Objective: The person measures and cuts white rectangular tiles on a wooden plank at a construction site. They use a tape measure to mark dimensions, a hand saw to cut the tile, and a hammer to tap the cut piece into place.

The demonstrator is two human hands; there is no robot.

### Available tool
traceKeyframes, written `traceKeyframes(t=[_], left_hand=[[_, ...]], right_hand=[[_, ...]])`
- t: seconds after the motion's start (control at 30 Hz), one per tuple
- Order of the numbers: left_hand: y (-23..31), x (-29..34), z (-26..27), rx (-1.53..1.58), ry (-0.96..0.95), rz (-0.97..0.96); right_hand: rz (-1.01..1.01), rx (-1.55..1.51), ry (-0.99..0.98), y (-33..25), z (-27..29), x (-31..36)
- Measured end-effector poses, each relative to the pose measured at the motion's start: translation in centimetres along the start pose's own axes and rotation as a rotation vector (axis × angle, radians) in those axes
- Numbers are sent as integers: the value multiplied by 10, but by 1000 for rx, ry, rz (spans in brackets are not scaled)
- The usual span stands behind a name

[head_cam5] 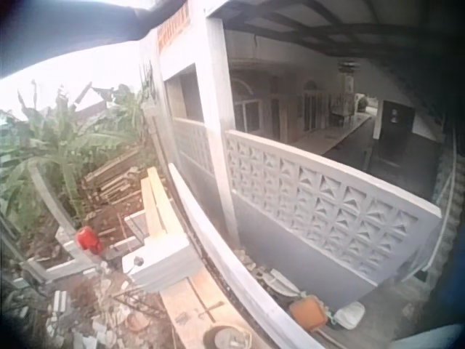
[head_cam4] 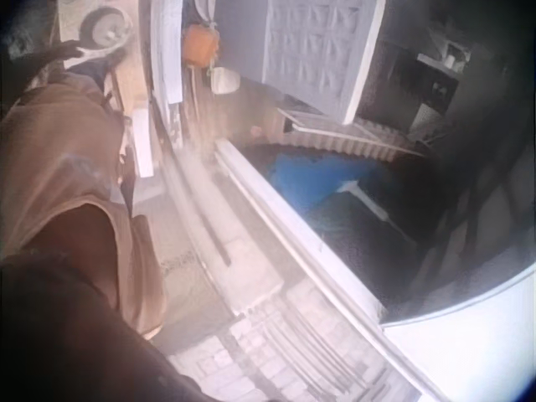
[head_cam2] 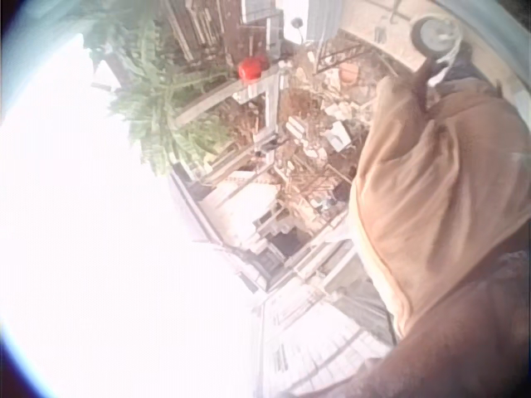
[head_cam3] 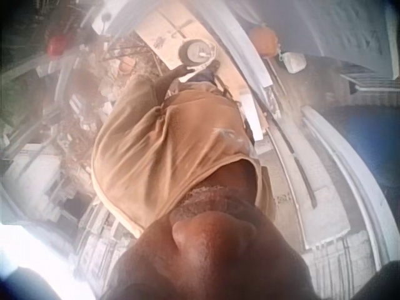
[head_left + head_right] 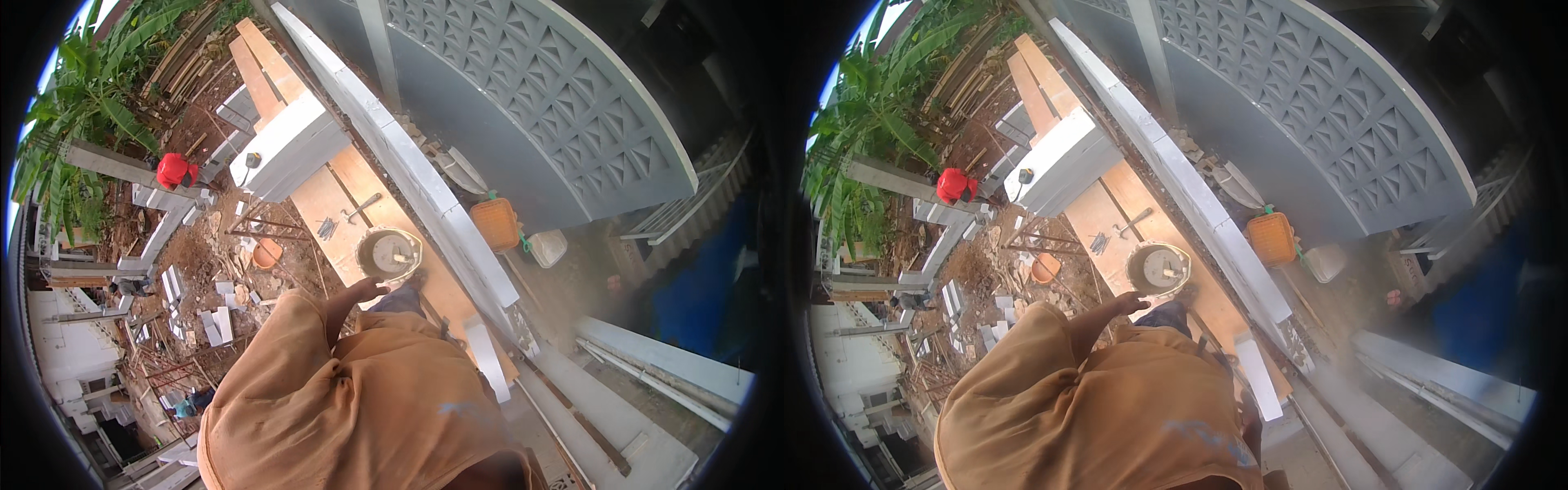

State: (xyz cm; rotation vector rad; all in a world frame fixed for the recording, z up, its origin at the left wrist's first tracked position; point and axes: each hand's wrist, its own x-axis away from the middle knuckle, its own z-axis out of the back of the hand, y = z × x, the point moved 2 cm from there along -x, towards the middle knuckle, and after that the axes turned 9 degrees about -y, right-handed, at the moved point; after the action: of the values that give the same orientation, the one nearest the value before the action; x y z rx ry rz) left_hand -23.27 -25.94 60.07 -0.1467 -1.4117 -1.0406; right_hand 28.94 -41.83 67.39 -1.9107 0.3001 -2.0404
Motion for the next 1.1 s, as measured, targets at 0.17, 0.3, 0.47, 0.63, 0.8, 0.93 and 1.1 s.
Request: traceKeyframes(t=[0.17,0.3,0.47,0.63,0.8,0.93,1.1], left_hand=[[-36,-1,23,-15,-71,119],[-32,0,32,96,-45,113],[-24,-2,5,300,22,4],[-9,29,-40,133,-186,14],[-32,57,-70,276,-61,170],[-67,48,-83,372,123,161],[-63,13,-85,272,159,64]], right_hand=[[146,373,-89,-64,-54,-24],[222,530,-131,-102,-82,-38],[209,598,-175,-138,-117,-42],[217,1013,-682,-66,-117,-89],[194,819,-513,-82,-107,-84],[55,723,-409,-99,-91,-112],[102,899,-324,-136,-128,-181]])
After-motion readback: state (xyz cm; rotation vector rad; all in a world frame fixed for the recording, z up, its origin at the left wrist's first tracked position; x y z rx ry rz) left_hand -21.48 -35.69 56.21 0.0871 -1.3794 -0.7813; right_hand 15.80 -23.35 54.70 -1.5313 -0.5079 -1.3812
